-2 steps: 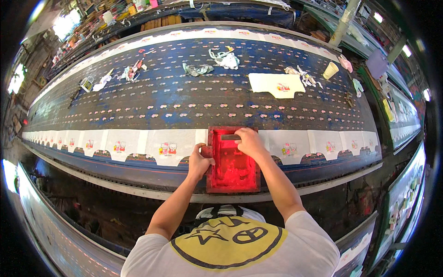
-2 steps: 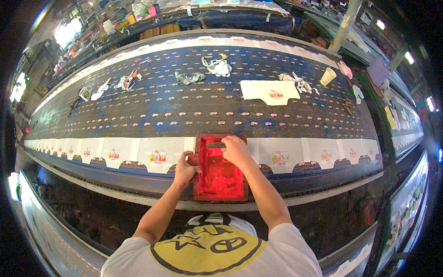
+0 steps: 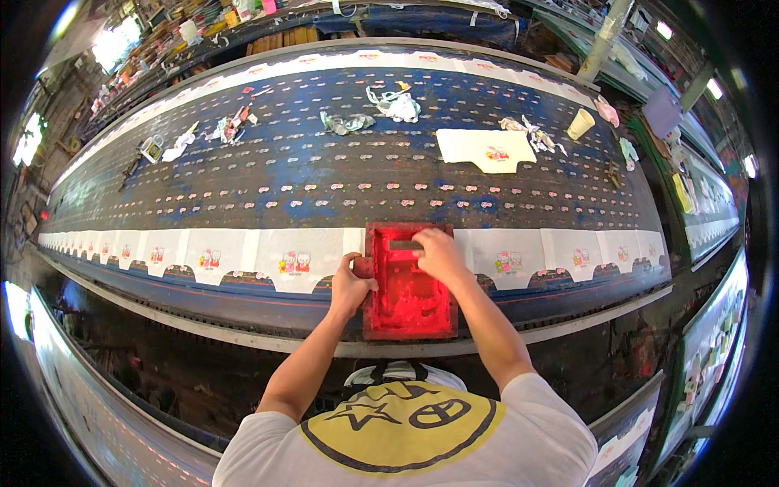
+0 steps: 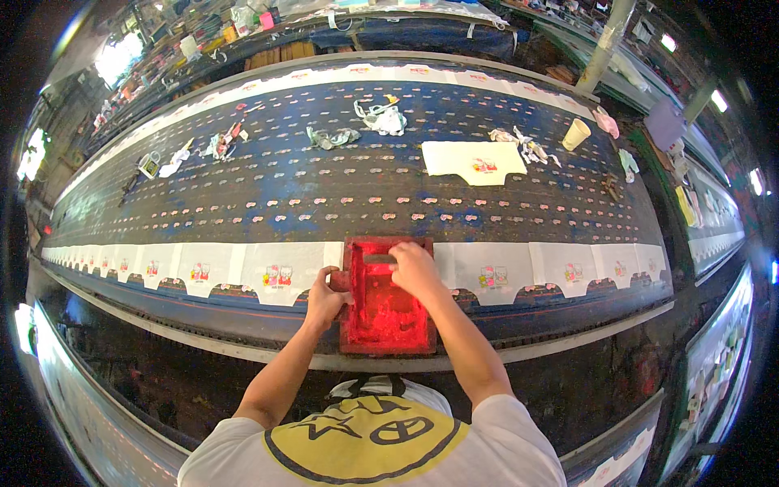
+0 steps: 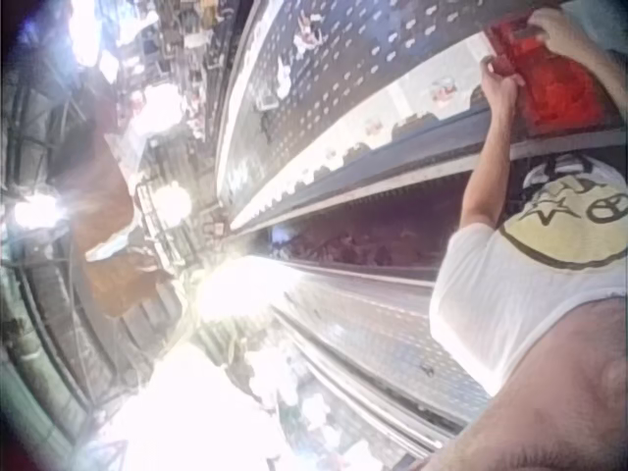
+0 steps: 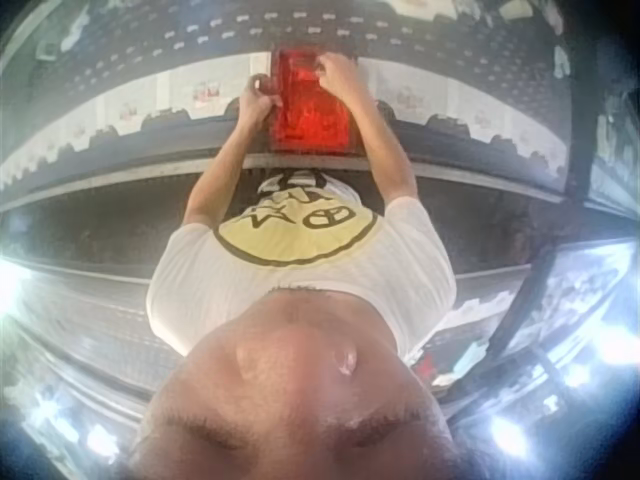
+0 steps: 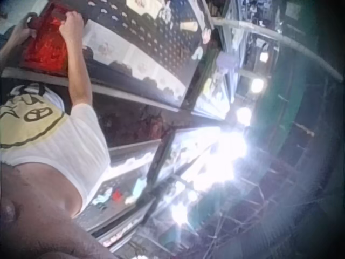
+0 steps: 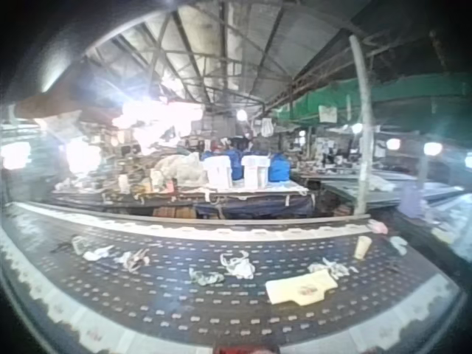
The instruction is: The person uses a squeegee to spread red ink across a screen printing frame placed over a long fabric roll on a table. The person repeatedly moves the squeegee back and forth to distribute the ink evenly across the screen surface.
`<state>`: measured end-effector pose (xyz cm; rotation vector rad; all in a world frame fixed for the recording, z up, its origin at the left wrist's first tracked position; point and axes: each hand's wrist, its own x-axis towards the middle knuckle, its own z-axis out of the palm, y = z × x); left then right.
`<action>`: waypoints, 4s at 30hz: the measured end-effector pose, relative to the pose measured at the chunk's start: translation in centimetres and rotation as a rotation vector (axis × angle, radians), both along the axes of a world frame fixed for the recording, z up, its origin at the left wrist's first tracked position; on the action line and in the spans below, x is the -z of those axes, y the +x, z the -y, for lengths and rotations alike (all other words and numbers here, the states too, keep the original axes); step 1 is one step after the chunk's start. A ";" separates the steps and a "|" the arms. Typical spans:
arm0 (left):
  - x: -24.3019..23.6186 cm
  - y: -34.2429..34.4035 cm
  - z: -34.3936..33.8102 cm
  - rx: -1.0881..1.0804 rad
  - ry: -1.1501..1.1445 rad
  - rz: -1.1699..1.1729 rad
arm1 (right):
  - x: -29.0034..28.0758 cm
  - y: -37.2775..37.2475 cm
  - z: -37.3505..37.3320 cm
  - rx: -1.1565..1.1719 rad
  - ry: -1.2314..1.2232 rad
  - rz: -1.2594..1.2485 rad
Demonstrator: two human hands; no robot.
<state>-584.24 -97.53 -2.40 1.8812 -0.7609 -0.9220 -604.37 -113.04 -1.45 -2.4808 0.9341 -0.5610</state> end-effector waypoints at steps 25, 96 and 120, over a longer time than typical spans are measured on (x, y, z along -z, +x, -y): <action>1.4 -22.2 10.3 -0.034 -0.135 -0.266 | -2.4 -27.1 -0.8 -0.052 -0.083 -0.037; 2.6 -54.9 22.8 -0.030 -0.047 -0.085 | 0.3 -60.0 11.9 -0.047 -0.006 0.023; 3.5 -55.3 22.7 -0.026 -0.085 0.024 | 1.9 -58.1 15.7 -0.037 -0.043 -0.001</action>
